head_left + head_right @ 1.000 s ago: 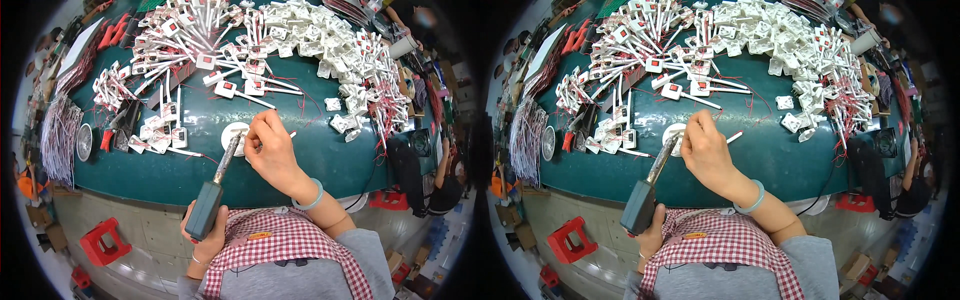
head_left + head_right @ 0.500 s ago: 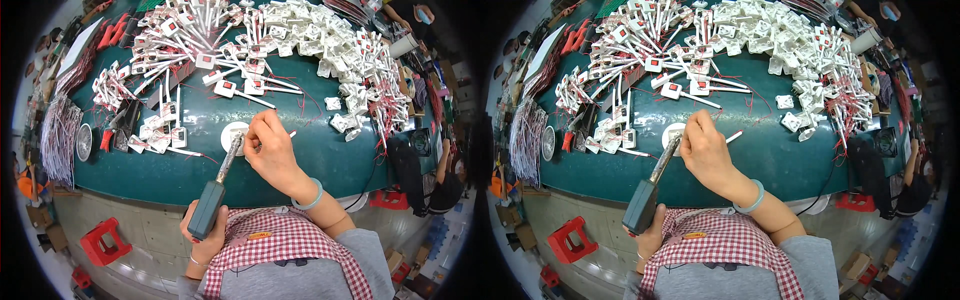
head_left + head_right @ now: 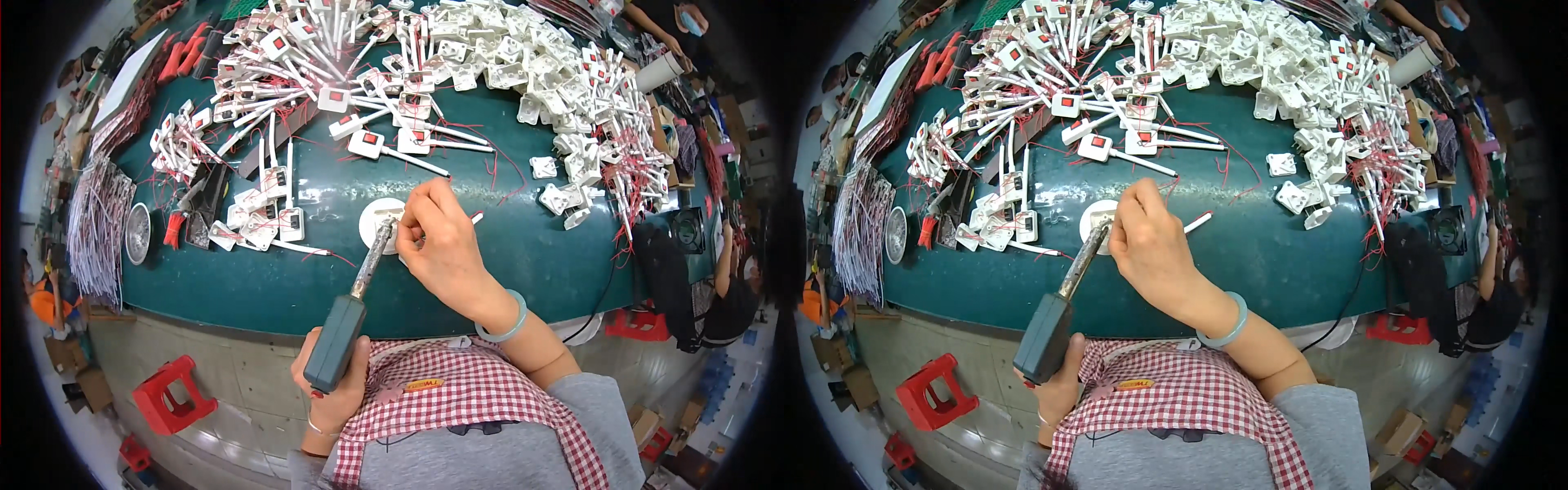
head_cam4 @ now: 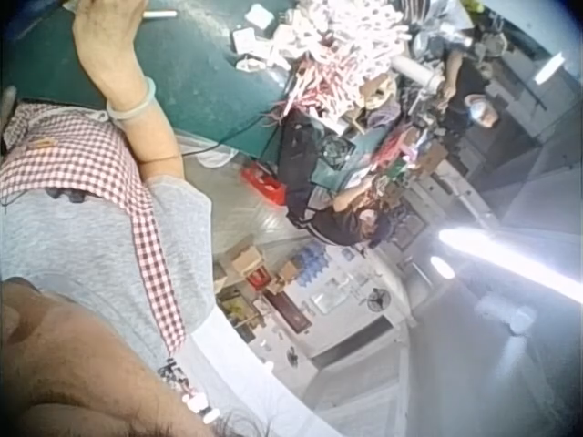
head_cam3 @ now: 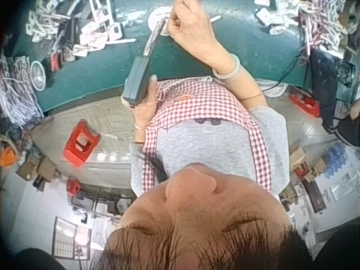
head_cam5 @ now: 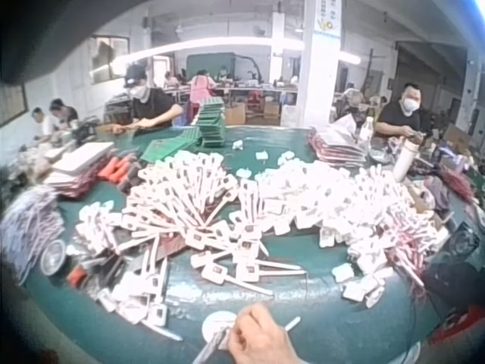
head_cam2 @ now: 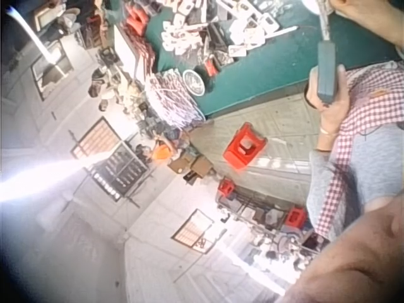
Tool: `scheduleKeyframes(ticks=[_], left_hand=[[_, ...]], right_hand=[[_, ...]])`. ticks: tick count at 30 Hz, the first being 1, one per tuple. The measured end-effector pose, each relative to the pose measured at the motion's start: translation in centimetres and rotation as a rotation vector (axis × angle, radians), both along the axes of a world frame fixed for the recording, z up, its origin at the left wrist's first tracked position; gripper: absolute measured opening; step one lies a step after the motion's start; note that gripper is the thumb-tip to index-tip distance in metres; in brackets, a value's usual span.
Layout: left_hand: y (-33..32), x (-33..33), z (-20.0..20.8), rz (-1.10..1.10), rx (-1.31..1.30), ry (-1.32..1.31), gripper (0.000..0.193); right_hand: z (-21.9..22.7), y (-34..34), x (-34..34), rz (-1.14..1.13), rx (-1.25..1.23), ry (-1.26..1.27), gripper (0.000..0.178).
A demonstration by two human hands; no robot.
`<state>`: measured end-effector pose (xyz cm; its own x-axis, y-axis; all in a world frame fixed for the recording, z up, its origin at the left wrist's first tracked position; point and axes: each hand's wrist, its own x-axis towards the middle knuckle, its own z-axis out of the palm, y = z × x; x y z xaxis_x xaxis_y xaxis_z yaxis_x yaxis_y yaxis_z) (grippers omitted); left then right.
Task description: Soldering wires onto small electronic components at an assembly line station.
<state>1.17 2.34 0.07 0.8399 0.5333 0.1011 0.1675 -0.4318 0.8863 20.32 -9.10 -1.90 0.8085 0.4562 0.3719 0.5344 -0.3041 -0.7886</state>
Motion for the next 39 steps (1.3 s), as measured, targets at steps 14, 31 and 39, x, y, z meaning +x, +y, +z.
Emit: scheduleKeyframes(ticks=[14,31,39], left_hand=[[1.1,0.3,0.9,-0.028,0.026,-0.015,0.017],[1.1,0.5,1.0,-0.024,-0.026,-0.018,0.015],[0.9,0.6,2.3,-0.028,-0.065,0.075,0.015]], right_hand=[[0.0,-0.1,0.0,0.003,-0.023,0.005,0.02],[0.0,0.0,0.0,0.005,-0.021,0.002,0.02],[-0.1,0.0,0.0,0.016,-0.014,0.009,0.02]])
